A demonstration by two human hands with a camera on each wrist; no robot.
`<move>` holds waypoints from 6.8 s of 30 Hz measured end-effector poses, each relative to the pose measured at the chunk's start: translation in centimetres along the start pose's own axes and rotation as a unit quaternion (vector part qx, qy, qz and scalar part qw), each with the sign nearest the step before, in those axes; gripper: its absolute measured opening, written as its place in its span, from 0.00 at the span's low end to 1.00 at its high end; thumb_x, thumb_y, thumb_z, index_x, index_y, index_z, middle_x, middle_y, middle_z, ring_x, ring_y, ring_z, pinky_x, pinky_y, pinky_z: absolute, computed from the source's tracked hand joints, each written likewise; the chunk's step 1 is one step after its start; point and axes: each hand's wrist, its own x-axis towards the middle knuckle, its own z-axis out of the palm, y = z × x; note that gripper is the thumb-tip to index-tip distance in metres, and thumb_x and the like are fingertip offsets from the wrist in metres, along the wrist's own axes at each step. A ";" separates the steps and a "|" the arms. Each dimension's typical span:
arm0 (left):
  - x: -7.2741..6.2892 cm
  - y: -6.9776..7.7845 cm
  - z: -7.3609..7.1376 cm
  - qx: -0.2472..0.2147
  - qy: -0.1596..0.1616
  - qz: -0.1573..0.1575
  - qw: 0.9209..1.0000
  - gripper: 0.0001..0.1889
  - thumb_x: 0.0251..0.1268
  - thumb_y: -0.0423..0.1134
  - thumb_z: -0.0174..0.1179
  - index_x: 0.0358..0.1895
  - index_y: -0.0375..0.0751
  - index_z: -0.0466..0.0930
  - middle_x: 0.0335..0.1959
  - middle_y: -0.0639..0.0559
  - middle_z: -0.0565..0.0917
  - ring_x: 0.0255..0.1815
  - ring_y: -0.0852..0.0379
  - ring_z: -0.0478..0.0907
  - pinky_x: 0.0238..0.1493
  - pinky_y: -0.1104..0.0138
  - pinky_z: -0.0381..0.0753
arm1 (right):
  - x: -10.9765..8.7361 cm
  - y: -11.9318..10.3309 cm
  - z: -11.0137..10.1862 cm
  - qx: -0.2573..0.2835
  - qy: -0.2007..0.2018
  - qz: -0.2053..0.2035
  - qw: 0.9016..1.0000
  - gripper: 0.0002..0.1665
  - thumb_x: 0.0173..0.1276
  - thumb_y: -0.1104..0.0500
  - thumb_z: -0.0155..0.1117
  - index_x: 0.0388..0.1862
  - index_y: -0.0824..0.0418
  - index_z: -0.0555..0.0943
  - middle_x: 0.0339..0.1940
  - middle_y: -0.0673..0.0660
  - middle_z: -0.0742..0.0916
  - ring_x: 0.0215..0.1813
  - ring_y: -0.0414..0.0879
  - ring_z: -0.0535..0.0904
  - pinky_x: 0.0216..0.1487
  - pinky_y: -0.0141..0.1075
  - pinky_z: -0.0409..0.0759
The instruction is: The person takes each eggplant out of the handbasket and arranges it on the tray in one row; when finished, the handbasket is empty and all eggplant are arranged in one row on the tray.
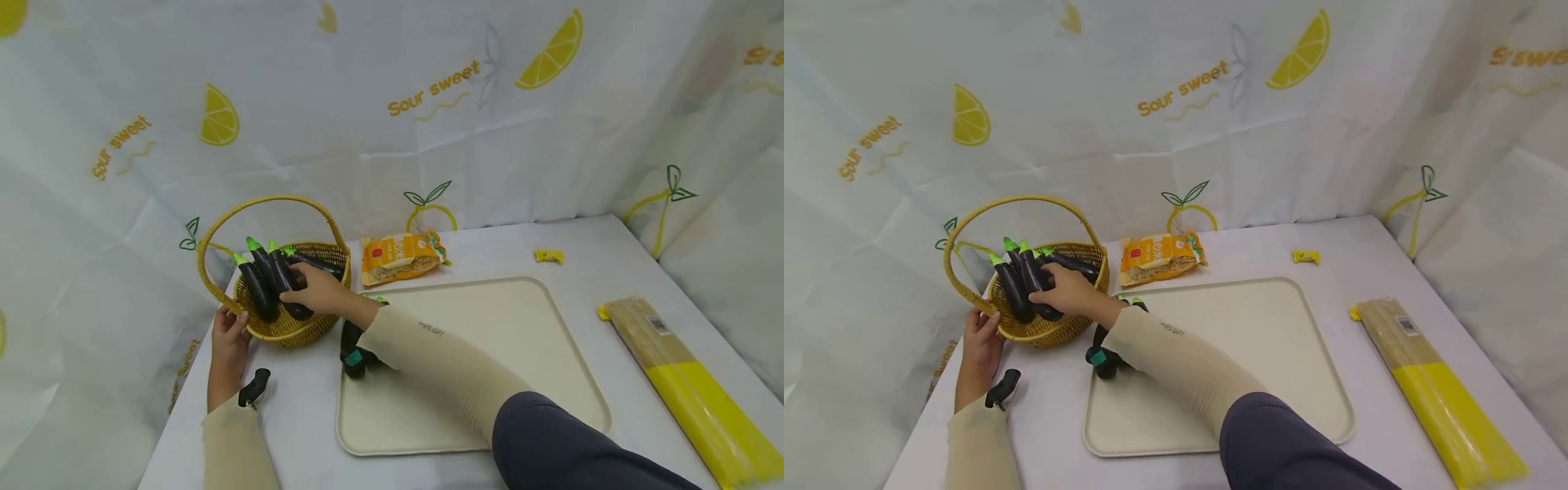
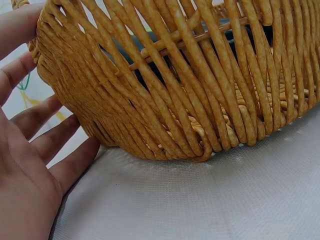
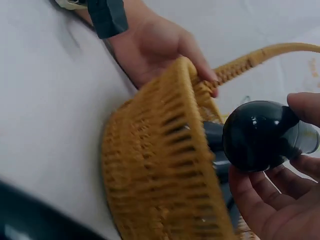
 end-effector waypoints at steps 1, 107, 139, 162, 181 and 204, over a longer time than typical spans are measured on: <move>0.0 -0.1 0.0 0.000 -0.002 -0.001 1.000 0.16 0.71 0.28 0.54 0.57 0.47 0.69 0.58 0.50 0.70 0.57 0.55 0.69 0.50 0.68 0.75 | -0.5 0.3 -0.7 0.002 0.000 -0.005 1.000 0.42 0.68 0.41 0.62 0.76 0.51 0.59 0.64 0.55 0.76 0.60 0.46 0.75 0.54 0.40 0.76; 0.2 0.6 0.4 -0.002 0.028 -0.023 0.999 0.19 0.70 0.30 0.57 0.60 0.47 0.68 0.64 0.50 0.68 0.61 0.54 0.67 0.51 0.69 0.75 | -16.2 13.6 -8.2 -0.034 0.033 0.153 0.987 0.18 0.75 0.58 0.52 0.57 0.65 0.77 0.26 0.51 0.83 0.23 0.44 0.80 0.32 0.38 0.77; 0.4 0.2 0.2 0.006 0.030 -0.023 0.999 0.20 0.68 0.32 0.60 0.60 0.48 0.68 0.65 0.50 0.68 0.61 0.54 0.67 0.52 0.68 0.74 | -16.4 13.6 -8.1 0.005 0.026 0.176 0.984 0.20 0.74 0.57 0.55 0.60 0.65 0.76 0.40 0.55 0.84 0.31 0.45 0.81 0.34 0.37 0.80; 0.5 0.4 0.0 0.005 0.034 -0.016 0.999 0.19 0.69 0.31 0.59 0.60 0.47 0.68 0.64 0.50 0.69 0.59 0.55 0.68 0.50 0.70 0.76 | -11.5 10.2 -10.2 -0.052 0.032 0.070 0.996 0.24 0.72 0.51 0.60 0.59 0.65 0.78 0.43 0.55 0.84 0.35 0.44 0.81 0.35 0.37 0.80; -0.3 -0.3 0.3 0.017 0.023 -0.033 0.999 0.18 0.71 0.32 0.57 0.60 0.49 0.67 0.63 0.50 0.68 0.60 0.55 0.68 0.50 0.70 0.76 | 4.7 4.5 -2.1 -0.247 0.006 -0.025 0.969 0.26 0.70 0.62 0.59 0.67 0.58 0.72 0.60 0.54 0.78 0.60 0.45 0.74 0.58 0.37 0.73; -0.4 -0.5 0.6 0.019 0.009 -0.008 1.000 0.17 0.71 0.31 0.56 0.58 0.49 0.68 0.59 0.50 0.70 0.56 0.55 0.69 0.51 0.68 0.75 | 4.5 3.4 -3.3 -0.137 0.067 0.023 0.988 0.33 0.68 0.51 0.61 0.70 0.59 0.66 0.51 0.56 0.82 0.43 0.45 0.80 0.43 0.37 0.79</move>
